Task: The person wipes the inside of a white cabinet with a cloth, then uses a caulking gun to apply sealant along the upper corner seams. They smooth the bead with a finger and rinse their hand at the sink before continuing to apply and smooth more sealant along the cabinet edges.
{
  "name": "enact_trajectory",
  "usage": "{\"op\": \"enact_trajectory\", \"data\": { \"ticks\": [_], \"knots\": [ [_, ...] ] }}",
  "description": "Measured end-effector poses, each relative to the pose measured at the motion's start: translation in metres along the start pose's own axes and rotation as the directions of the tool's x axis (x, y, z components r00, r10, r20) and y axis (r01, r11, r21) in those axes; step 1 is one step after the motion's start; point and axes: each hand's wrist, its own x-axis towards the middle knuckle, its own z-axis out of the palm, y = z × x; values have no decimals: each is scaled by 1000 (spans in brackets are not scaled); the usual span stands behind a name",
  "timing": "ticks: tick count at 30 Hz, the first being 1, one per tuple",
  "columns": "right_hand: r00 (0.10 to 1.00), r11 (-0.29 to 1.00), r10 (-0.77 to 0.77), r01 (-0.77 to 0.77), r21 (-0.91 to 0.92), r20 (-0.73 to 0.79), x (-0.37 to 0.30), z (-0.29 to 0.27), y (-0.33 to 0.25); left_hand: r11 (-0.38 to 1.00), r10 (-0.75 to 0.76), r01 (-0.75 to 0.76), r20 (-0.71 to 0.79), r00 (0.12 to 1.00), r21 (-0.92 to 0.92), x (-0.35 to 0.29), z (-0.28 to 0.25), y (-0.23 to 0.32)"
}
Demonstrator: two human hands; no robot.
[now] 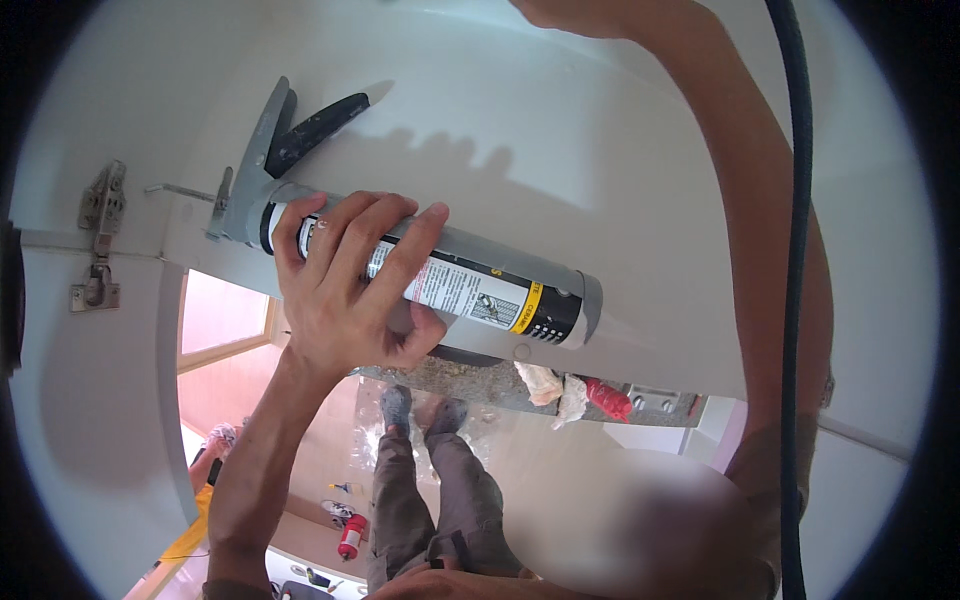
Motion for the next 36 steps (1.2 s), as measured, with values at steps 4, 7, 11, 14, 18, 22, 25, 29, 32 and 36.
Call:
{"op": "enact_trajectory", "data": {
  "ticks": [4,7,11,14,18,22,25,29,32,36],
  "knots": [
    [967,890,150,-41,455,-206,-88,-48,-22,999,23,-22,26,999,-33,6,2,8],
    [861,457,296,253,852,-414,-161,-30,-84,999,-23,20,79,997,41,1,-17,-6],
    [990,44,143,-8,999,2,-275,32,-180,1000,6,-6,51,999,5,-7,-13,-3],
    [891,-137,-59,-455,880,451,-319,150,-221,999,50,-50,-43,998,-3,-8,-4,-9],
    [877,238,183,-479,845,445,-321,297,-243,992,106,-114,-162,981,-45,-21,4,-15],
    [974,801,214,-130,584,-76,-253,410,-207,993,115,-120,-182,977,-18,-35,8,-16],
    [999,957,33,-29,287,-11,-204,460,-185,994,98,-105,-227,969,-21,-47,11,-18],
    [967,988,49,-84,132,251,-177,487,-188,992,112,-125,-244,963,-37,-53,16,-14],
    [944,990,64,-100,96,324,-164,497,-196,992,110,-122,-253,961,-36,-60,20,-20],
    [946,978,114,-161,134,304,-175,493,-197,990,120,-134,-245,962,-39,-59,32,-7]
  ]
}}
